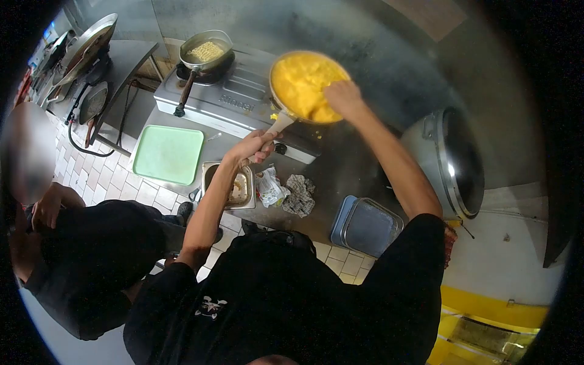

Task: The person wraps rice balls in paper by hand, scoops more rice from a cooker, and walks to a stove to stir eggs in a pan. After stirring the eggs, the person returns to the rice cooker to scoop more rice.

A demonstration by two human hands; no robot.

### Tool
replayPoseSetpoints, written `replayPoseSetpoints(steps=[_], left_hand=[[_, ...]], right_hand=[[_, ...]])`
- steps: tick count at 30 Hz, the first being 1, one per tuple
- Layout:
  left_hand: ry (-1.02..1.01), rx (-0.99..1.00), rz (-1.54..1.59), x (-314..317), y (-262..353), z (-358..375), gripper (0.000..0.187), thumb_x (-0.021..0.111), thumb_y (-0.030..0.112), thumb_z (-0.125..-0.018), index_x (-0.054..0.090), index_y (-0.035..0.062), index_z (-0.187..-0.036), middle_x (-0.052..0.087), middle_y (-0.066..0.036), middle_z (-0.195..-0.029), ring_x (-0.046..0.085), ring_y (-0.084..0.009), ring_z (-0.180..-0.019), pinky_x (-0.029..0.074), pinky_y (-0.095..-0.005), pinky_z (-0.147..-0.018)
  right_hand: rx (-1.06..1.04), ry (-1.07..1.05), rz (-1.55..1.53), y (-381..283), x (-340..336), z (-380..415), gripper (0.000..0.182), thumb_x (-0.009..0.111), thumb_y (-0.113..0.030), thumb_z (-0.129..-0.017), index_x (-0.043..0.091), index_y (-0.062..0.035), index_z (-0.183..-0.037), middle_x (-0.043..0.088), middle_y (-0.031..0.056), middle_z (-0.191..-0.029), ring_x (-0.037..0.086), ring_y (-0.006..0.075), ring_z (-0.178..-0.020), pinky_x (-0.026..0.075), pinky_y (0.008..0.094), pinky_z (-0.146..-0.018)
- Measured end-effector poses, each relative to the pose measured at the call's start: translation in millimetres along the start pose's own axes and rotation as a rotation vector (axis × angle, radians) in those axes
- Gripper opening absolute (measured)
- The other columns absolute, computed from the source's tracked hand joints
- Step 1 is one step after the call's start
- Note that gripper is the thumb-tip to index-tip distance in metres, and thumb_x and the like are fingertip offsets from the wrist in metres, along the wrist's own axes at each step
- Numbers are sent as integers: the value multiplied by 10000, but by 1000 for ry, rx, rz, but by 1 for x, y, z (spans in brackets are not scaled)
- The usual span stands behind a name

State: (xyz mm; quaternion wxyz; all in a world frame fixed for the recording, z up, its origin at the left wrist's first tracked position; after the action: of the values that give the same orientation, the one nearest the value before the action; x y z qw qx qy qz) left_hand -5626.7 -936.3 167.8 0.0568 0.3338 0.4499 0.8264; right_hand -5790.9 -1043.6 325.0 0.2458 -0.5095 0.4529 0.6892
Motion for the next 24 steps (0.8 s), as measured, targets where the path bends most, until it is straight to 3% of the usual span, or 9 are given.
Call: replayPoseSetpoints(steps=[4, 7, 13, 15, 16, 17, 19, 24], left_hand=[[29, -7, -36, 0, 2, 1, 349, 450, 267, -1009, 489, 27, -1260, 447, 33, -641, 332, -26, -410, 239, -182, -330], [43, -2, -42, -1, 3, 2, 356, 450, 267, -1009, 486, 22, -1265, 446, 35, -643, 332, -27, -408, 244, -186, -333], [41, 1, -32, -4, 1, 1, 350, 462, 272, -1002, 500, 30, -1251, 452, 28, -654, 334, -42, -425, 259, -217, -373], [36, 6, -27, -2, 2, 3, 334, 470, 274, -995, 514, 42, -1231, 459, 20, -663, 334, -58, -441, 261, -241, -407], [47, 5, -27, -2, 3, 4, 362, 467, 273, -1000, 498, 29, -1265, 450, 28, -655, 338, -41, -431, 269, -214, -375], [57, 6, -28, -1, 4, 5, 390, 464, 272, -1004, 483, 16, -1298, 442, 36, -648, 342, -24, -420, 277, -188, -343], [54, 20, -40, -2, 4, 3, 394, 470, 279, -1001, 489, 17, -1294, 440, 35, -650, 342, -22, -421, 279, -187, -343], [68, 15, -75, -1, 6, 5, 405, 491, 302, -993, 507, 19, -1282, 437, 34, -653, 339, -21, -420, 275, -185, -343]], right_hand=[[-6, 67, 88, 6, 1, -10, 152, 584, -98, -787, 710, -14, -794, 682, 201, -802, 687, 347, -766, 534, 445, -671], [66, -26, 196, 31, -21, -19, 185, 551, -102, -821, 730, -57, -838, 703, 159, -904, 689, 304, -883, 538, 409, -740], [206, -166, -10, 78, -80, -3, 204, 586, -175, -833, 738, -76, -926, 697, 174, -972, 665, 343, -940, 526, 445, -813], [98, -32, -129, 90, -88, -1, 175, 607, -196, -825, 730, -98, -901, 692, 144, -821, 655, 357, -781, 507, 447, -670], [73, -120, -171, 93, -82, -3, 184, 608, -199, -817, 718, -68, -885, 681, 158, -779, 644, 350, -728, 485, 441, -639], [75, -121, -172, 97, -78, -4, 184, 608, -199, -817, 718, -68, -885, 681, 158, -779, 644, 350, -728, 485, 441, -639], [-59, -323, -264, 85, -58, -1, 200, 622, -264, -794, 743, -121, -865, 701, 130, -833, 670, 296, -777, 507, 426, -710], [-91, -435, -247, 60, -31, 13, 230, 631, -268, -762, 735, -82, -847, 695, 158, -803, 665, 292, -737, 504, 416, -688]])
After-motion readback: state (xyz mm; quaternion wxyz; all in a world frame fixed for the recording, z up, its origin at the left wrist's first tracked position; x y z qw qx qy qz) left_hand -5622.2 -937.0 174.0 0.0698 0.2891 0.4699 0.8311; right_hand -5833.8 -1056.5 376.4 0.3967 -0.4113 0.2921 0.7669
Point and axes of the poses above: each hand's wrist, its own z-axis away from the middle knuckle, its own x-axis out of the palm, y = z × x, the point moved 8 cm from there along -z, towards the middle knuckle
